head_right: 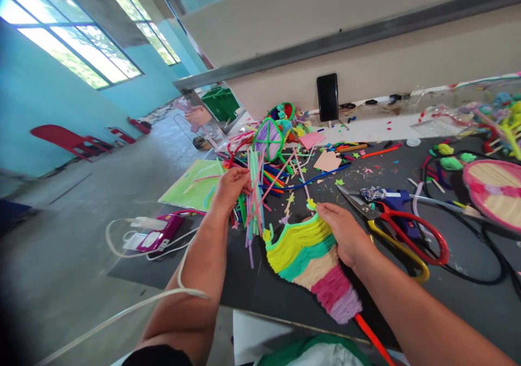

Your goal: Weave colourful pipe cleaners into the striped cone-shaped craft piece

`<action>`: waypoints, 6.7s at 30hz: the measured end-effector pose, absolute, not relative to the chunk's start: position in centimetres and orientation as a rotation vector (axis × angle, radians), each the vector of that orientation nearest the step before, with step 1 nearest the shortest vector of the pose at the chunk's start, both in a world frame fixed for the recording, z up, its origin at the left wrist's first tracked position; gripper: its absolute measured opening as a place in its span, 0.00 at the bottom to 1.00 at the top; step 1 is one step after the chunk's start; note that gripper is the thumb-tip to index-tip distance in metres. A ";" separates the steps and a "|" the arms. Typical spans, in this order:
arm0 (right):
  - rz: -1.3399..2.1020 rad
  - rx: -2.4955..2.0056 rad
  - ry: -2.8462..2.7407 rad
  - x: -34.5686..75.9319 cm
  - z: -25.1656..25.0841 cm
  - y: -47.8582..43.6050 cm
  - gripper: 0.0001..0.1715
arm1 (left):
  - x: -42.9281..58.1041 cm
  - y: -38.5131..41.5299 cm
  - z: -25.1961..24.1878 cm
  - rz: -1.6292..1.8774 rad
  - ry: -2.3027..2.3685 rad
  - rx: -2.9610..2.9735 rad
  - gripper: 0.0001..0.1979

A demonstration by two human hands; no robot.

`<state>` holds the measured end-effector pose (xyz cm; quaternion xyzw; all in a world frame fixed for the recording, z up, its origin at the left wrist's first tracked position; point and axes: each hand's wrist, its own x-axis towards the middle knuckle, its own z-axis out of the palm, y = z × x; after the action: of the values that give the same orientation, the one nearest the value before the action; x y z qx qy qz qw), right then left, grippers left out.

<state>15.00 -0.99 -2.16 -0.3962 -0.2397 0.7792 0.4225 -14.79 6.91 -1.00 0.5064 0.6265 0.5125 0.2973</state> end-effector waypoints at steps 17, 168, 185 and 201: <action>1.978 -0.985 -0.603 15.1 -2.1 -1.1 0.12 | -15.4 7.9 -2.6 1.085 2.081 1.400 0.08; 0.475 -0.995 -1.603 17.5 -1.3 -0.1 0.22 | -0.9 2.2 -0.9 0.972 1.306 1.564 0.18; 0.092 -1.197 -2.043 16.4 1.3 -1.7 0.22 | 2.4 0.4 -2.4 1.038 1.051 1.829 0.07; 0.325 -0.924 -1.949 17.0 0.8 -0.6 0.15 | 1.7 0.9 -2.1 0.930 1.162 1.718 0.12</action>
<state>17.02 -0.60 0.79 -0.3757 -0.7926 0.1321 0.4617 1.65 0.88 -2.06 0.6856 0.4637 0.3712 0.4209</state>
